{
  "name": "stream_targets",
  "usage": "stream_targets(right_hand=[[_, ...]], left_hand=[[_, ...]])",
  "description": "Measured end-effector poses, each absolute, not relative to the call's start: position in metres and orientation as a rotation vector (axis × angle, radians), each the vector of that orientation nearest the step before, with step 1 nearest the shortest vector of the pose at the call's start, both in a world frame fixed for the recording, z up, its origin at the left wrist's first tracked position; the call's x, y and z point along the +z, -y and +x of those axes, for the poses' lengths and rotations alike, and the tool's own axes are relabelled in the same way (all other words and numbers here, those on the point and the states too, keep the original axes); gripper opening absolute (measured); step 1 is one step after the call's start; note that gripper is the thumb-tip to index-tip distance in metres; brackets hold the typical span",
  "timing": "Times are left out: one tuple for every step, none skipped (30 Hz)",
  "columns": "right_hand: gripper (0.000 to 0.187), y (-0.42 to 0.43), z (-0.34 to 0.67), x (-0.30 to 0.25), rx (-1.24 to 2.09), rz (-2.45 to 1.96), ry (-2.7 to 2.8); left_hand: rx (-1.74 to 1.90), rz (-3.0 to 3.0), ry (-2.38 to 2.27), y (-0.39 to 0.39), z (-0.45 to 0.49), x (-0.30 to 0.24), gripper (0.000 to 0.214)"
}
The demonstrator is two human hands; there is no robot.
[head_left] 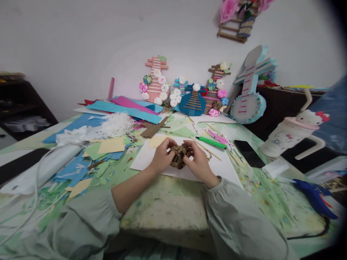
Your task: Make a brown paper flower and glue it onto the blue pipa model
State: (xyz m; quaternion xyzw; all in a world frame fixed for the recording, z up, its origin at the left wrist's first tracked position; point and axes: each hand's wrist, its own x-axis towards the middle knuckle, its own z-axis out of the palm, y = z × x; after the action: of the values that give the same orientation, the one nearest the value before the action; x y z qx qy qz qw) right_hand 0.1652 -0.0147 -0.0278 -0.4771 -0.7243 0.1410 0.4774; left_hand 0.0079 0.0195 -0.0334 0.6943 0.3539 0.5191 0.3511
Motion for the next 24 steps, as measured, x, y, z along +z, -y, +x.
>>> stream_targets(right_hand=[[0.049, 0.0151, 0.1654, -0.0269, 0.321, -1.160, 1.753], [0.048, 0.0156, 0.1658, -0.0260, 0.310, -1.150, 1.738], [0.047, 0.0161, 0.1663, -0.0252, 0.310, -1.136, 1.727], [0.047, 0.0166, 0.1669, -0.0247, 0.316, -1.122, 1.723], [0.048, 0.0169, 0.1676, -0.0245, 0.324, -1.109, 1.725], [0.050, 0.0171, 0.1683, -0.0248, 0.330, -1.095, 1.732], [0.052, 0.0172, 0.1691, -0.0253, 0.329, -1.083, 1.739], [0.054, 0.0171, 0.1698, -0.0261, 0.323, -1.075, 1.744], [0.054, 0.0169, 0.1705, -0.0268, 0.314, -1.072, 1.743], [0.053, 0.0167, 0.1710, -0.0274, 0.303, -1.072, 1.739], [0.051, 0.0165, 0.1713, -0.0278, 0.291, -1.078, 1.731], [0.048, 0.0163, 0.1714, -0.0278, 0.280, -1.088, 1.722], [0.044, 0.0162, 0.1714, -0.0275, 0.271, -1.099, 1.715], [0.041, 0.0162, 0.1712, -0.0271, 0.262, -1.106, 1.711], [0.038, 0.0163, 0.1709, -0.0265, 0.253, -1.108, 1.709], [0.036, 0.0163, 0.1706, -0.0261, 0.244, -1.107, 1.709], [0.034, 0.0164, 0.1703, -0.0257, 0.232, -1.106, 1.708], [0.034, 0.0164, 0.1701, -0.0256, 0.219, -1.106, 1.707], [0.034, 0.0163, 0.1699, -0.0256, 0.208, -1.108, 1.705], [0.034, 0.0162, 0.1697, -0.0257, 0.199, -1.110, 1.704], [0.035, 0.0161, 0.1695, -0.0258, 0.191, -1.114, 1.704], [0.035, 0.0160, 0.1693, -0.0260, 0.185, -1.117, 1.705], [0.036, 0.0160, 0.1690, -0.0260, 0.182, -1.117, 1.706], [0.036, 0.0161, 0.1688, -0.0260, 0.184, -1.116, 1.703]], left_hand=[[1.326, 1.795, -0.901, -0.0198, 0.0081, -0.0341, 0.021], [1.303, 1.790, -0.885, -0.0204, 0.0083, -0.0346, 0.023], [1.281, 1.784, -0.869, -0.0212, 0.0083, -0.0351, 0.026], [1.252, 1.780, -0.850, -0.0221, 0.0082, -0.0354, 0.029], [1.221, 1.776, -0.829, -0.0230, 0.0080, -0.0354, 0.031], [1.191, 1.768, -0.808, -0.0238, 0.0078, -0.0352, 0.032], [1.167, 1.755, -0.790, -0.0243, 0.0076, -0.0348, 0.033], [1.153, 1.736, -0.778, -0.0245, 0.0075, -0.0342, 0.033], [1.145, 1.712, -0.770, -0.0245, 0.0074, -0.0334, 0.034], [1.140, 1.688, -0.766, -0.0242, 0.0073, -0.0326, 0.034], [1.142, 1.666, -0.762, -0.0238, 0.0073, -0.0318, 0.034], [1.144, 1.646, -0.758, -0.0234, 0.0073, -0.0311, 0.033], [1.147, 1.626, -0.748, -0.0232, 0.0073, -0.0306, 0.033], [1.155, 1.606, -0.734, -0.0230, 0.0073, -0.0303, 0.032], [1.163, 1.586, -0.717, -0.0230, 0.0073, -0.0302, 0.032], [1.172, 1.567, -0.701, -0.0231, 0.0074, -0.0303, 0.031], [1.178, 1.550, -0.685, -0.0233, 0.0074, -0.0304, 0.032], [1.179, 1.537, -0.673, -0.0234, 0.0075, -0.0306, 0.032], [1.178, 1.530, -0.669, -0.0233, 0.0075, -0.0306, 0.032], [1.172, 1.526, -0.671, -0.0231, 0.0076, -0.0305, 0.032], [1.167, 1.522, -0.675, -0.0228, 0.0077, -0.0302, 0.032], [1.164, 1.517, -0.678, -0.0223, 0.0079, -0.0298, 0.033], [1.159, 1.511, -0.675, -0.0218, 0.0080, -0.0294, 0.033], [1.155, 1.500, -0.666, -0.0213, 0.0082, -0.0289, 0.033]])
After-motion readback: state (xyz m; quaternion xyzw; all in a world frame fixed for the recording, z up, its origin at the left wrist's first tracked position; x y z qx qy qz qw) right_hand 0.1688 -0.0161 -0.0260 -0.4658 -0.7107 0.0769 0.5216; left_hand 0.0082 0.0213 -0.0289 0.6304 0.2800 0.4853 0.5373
